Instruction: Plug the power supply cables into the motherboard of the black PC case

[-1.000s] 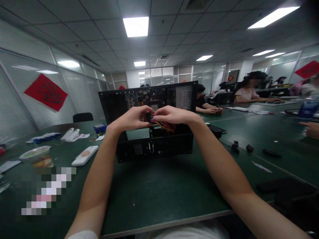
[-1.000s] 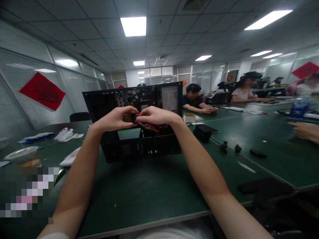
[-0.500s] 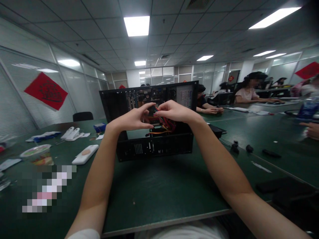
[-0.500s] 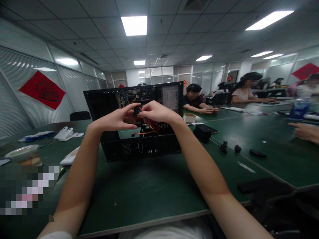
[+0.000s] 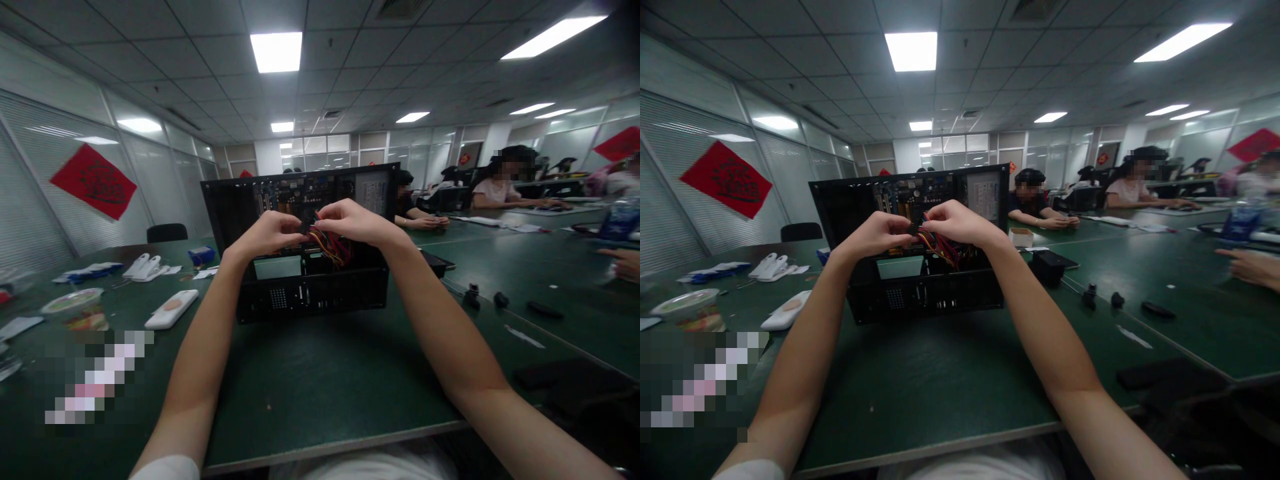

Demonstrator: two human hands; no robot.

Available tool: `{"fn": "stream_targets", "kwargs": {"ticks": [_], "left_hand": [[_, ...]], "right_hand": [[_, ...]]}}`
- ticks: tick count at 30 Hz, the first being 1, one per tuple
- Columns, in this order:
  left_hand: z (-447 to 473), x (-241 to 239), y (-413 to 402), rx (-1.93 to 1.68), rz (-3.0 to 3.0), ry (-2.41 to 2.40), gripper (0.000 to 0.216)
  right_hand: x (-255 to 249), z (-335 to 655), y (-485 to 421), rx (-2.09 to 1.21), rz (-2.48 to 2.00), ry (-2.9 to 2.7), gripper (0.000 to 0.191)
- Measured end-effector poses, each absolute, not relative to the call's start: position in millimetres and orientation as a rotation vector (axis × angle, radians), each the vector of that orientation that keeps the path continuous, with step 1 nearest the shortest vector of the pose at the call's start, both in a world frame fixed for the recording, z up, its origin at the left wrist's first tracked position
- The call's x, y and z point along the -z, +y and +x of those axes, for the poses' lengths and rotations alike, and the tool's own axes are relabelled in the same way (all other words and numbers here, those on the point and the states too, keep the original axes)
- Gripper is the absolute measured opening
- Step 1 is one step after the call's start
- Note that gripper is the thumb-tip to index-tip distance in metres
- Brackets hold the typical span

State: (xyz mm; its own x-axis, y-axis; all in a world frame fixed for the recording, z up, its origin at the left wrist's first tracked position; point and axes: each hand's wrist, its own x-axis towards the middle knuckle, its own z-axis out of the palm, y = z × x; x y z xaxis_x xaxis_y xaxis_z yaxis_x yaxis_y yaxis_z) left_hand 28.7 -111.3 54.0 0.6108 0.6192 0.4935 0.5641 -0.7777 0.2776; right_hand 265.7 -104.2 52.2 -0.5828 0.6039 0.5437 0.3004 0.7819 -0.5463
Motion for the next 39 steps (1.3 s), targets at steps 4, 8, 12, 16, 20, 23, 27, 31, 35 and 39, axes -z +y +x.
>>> {"fn": "stream_targets", "kwargs": {"ticks": [4,8,12,16,20,23,27,31,35,39], "left_hand": [[32.6,-53.1,-113.6,-1.073,2.899,0.941,0.039],[35.7,-52.1,-112.2,-1.252,3.069,0.914,0.072],[42.7,-49.1,-112.3,-1.392,3.282,1.041,0.062],[47.8,-43.9,-104.8,-1.561,3.361,1.123,0.036],[43.7,-39.4,-91.5,-1.744,3.309,1.132,0.014],[39.6,-36.2,-84.4,-1.799,3.264,1.159,0.013],[38.6,-27.9,-73.8,-1.817,3.236,1.162,0.015],[39.7,-13.4,-51.5,-1.723,3.179,1.169,0.013],[39.7,2.5,-25.9,-1.419,3.116,1.131,0.016],[36.8,15.8,-10.3,-1.011,3.117,1.155,0.020]], "right_hand": [[-50.0,261.6,-104.0,-0.513,-0.666,-2.201,0.034],[-48.6,261.3,-101.0,-0.498,-0.684,-2.157,0.038],[-46.0,260.1,-93.6,-0.538,-0.693,-2.079,0.044],[-43.3,259.3,-82.2,-0.500,-0.656,-2.009,0.043],[-39.1,260.3,-72.3,-0.129,-0.638,-1.981,0.026],[-31.8,256.2,-66.1,0.257,-0.535,-1.997,0.035],[-18.7,244.3,-56.0,0.482,-0.561,-2.062,0.036],[-6.3,237.2,-47.9,0.579,-0.792,-2.106,0.033],[7.5,236.6,-44.1,0.585,-1.066,-2.226,0.036],[22.1,240.5,-33.8,0.529,-1.274,-2.345,0.033]]}}
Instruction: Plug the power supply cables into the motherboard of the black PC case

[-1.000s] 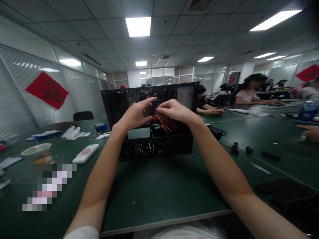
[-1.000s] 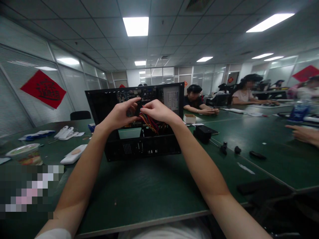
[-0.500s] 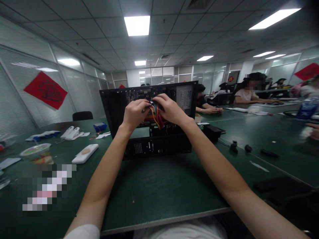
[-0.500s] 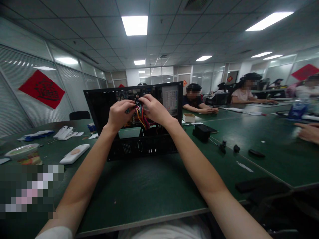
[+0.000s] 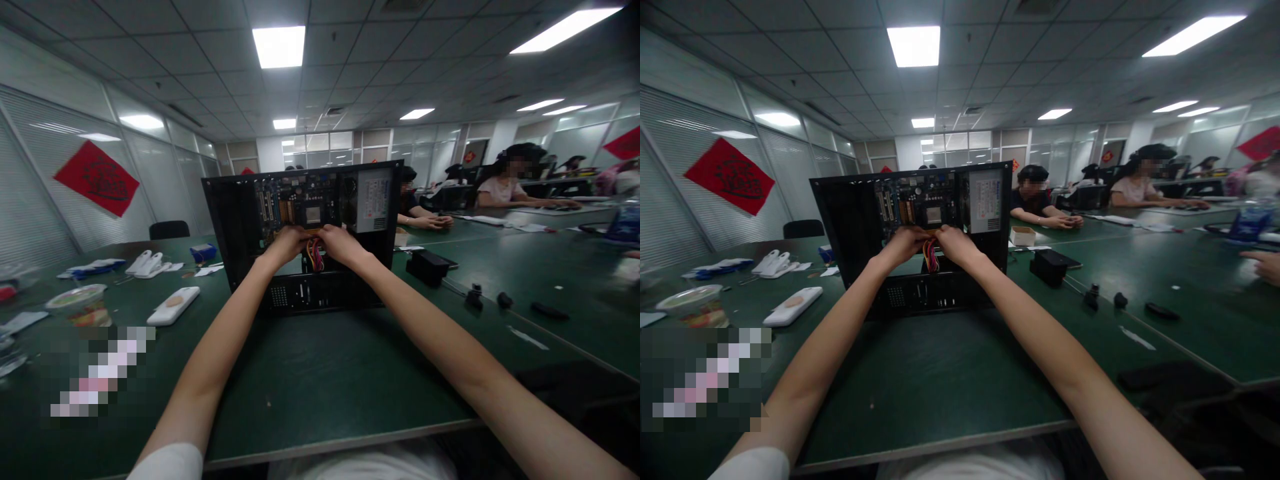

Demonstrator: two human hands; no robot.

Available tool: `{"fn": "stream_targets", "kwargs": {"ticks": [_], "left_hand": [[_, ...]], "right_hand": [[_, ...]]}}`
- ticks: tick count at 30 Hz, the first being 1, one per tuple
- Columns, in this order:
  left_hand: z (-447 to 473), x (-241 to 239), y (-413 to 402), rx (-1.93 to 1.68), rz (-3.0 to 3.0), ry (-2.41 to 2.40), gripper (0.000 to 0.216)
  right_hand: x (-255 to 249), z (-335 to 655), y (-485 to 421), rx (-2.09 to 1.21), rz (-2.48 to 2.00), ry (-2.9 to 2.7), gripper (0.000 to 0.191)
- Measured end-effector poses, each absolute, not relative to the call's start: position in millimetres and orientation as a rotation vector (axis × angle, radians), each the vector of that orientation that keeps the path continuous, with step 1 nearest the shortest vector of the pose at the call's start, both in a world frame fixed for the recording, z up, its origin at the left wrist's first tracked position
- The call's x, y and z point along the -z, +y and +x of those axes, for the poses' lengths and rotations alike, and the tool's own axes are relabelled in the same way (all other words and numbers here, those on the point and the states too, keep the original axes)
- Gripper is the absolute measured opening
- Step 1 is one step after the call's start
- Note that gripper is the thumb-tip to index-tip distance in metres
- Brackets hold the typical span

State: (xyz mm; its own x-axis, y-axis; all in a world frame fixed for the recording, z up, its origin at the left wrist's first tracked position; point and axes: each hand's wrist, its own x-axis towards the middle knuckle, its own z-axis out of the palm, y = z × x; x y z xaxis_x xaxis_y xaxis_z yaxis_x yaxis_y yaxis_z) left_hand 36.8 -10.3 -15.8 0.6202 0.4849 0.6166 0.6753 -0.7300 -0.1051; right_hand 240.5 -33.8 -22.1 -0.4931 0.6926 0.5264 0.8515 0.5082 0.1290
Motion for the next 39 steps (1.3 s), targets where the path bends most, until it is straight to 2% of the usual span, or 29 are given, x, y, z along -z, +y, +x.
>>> {"fn": "stream_targets", "kwargs": {"ticks": [9,19,24,39], "left_hand": [[44.5,23.7,6.8,0.385,-2.600,-1.219,0.024],[44.9,34.5,7.4,0.502,-2.506,-1.308,0.026],[44.2,34.8,7.3,0.400,-2.502,-1.276,0.033],[63.3,25.1,-14.0,0.269,-2.326,-1.549,0.031]], "right_hand": [[39.5,254.4,-13.0,0.412,-1.392,-2.472,0.027],[39.7,251.3,-18.9,0.398,-1.356,-2.506,0.030],[39.3,251.0,-20.5,0.418,-1.368,-2.507,0.030],[41.4,250.1,-20.3,0.389,-1.335,-2.483,0.028]]}}
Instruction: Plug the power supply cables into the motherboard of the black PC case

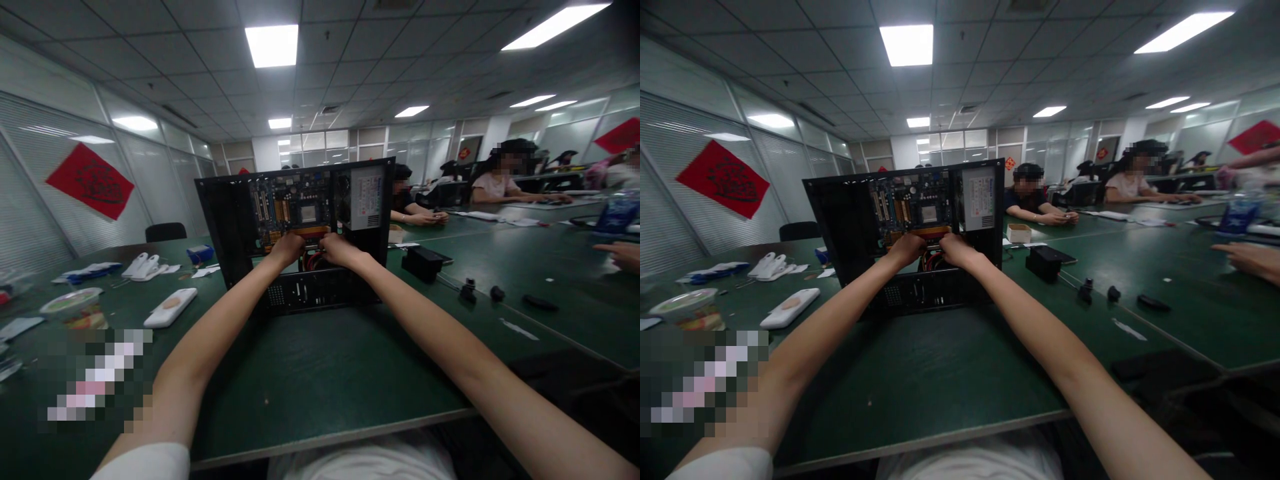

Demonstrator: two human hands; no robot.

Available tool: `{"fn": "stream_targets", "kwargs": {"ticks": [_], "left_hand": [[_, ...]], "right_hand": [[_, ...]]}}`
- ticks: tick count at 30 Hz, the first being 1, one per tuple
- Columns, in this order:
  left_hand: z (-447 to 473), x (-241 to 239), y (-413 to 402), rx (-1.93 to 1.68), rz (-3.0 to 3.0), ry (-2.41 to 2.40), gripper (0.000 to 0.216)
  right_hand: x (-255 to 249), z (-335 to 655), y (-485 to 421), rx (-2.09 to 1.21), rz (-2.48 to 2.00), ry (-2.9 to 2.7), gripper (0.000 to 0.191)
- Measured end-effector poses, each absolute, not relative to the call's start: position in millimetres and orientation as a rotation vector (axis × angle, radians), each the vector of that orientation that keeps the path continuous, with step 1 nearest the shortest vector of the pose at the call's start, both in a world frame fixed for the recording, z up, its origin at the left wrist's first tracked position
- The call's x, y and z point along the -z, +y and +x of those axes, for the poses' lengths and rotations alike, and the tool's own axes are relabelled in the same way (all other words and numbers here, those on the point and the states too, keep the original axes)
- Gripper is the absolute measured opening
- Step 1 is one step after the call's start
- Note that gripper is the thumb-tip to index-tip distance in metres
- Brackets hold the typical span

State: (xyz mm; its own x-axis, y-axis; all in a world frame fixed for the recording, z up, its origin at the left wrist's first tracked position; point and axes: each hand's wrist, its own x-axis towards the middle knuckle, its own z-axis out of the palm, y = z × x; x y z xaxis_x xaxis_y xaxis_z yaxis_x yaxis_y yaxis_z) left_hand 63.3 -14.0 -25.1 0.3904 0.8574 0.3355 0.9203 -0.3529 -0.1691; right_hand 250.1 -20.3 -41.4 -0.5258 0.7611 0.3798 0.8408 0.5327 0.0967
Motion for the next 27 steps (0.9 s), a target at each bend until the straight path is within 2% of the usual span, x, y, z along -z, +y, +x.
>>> {"fn": "stream_targets", "kwargs": {"ticks": [11,22,27], "left_hand": [[57.2,27.1,-10.3,0.280,-2.360,-1.476,0.028],[52.6,31.4,-4.6,0.346,-2.413,-1.422,0.027],[46.4,37.9,5.0,0.442,-2.505,-1.427,0.030]], "right_hand": [[35.3,235.7,8.1,0.494,-0.989,-2.607,0.029],[43.9,230.9,18.8,0.534,-1.081,-2.596,0.035],[41.7,230.0,16.3,0.534,-1.202,-2.576,0.031]]}}
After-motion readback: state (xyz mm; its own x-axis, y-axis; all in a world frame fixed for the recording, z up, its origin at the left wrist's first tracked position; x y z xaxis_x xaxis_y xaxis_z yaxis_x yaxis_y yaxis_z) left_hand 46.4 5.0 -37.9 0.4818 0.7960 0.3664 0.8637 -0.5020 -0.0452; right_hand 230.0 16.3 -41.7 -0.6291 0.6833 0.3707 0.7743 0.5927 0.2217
